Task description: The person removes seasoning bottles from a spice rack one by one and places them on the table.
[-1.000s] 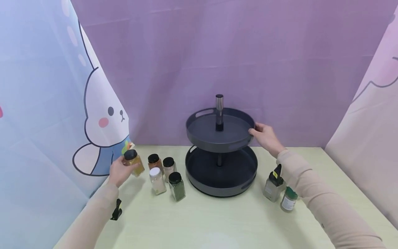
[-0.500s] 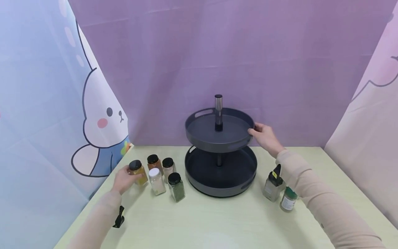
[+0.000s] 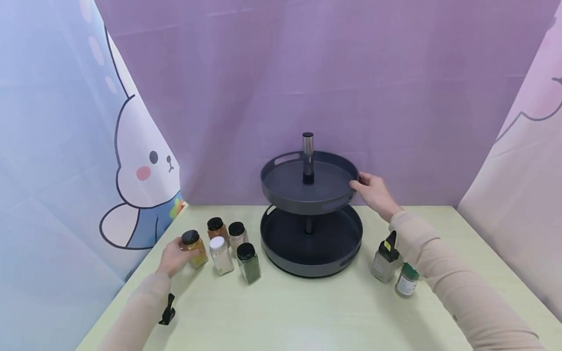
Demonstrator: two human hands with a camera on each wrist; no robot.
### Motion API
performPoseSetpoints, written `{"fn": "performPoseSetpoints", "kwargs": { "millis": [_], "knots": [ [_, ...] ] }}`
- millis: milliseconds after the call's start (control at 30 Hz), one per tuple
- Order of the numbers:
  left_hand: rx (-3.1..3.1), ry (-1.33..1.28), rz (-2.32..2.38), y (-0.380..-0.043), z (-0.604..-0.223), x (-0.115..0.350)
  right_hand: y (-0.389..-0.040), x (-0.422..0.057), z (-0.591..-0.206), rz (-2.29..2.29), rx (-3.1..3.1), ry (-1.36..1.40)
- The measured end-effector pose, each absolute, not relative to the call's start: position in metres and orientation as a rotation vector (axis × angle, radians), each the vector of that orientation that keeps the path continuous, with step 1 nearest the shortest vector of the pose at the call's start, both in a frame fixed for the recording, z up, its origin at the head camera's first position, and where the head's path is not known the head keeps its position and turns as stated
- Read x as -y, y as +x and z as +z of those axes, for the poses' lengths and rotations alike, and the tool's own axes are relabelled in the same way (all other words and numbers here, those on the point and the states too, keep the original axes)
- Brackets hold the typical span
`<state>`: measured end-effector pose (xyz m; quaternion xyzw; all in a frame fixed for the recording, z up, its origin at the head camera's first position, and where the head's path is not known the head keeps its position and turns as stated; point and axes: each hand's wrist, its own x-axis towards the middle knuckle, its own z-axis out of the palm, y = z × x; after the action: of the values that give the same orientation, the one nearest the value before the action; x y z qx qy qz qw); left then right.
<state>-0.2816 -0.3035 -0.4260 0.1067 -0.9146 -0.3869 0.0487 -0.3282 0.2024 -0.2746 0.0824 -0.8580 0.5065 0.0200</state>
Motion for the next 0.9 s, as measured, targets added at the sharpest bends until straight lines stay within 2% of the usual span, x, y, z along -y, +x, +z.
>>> {"fn": "performPoseSetpoints", "kwargs": {
  "millis": [633, 767, 900],
  "knots": [
    [2.755, 0.319, -1.286, -0.279, -0.431, 0.294, -0.332, -0.208, -0.275, 1.590, 2.653, 0.247],
    [2.693, 0.296, -1.253, -0.271, -0.420, 0.282, -0.330, -0.212, -0.274, 1.548, 2.711, 0.256],
    [2.438, 0.055, -1.043, -0.260, -0.390, 0.254, -0.322, -0.225, -0.266, 1.192, 2.806, 0.352]
  ]
}}
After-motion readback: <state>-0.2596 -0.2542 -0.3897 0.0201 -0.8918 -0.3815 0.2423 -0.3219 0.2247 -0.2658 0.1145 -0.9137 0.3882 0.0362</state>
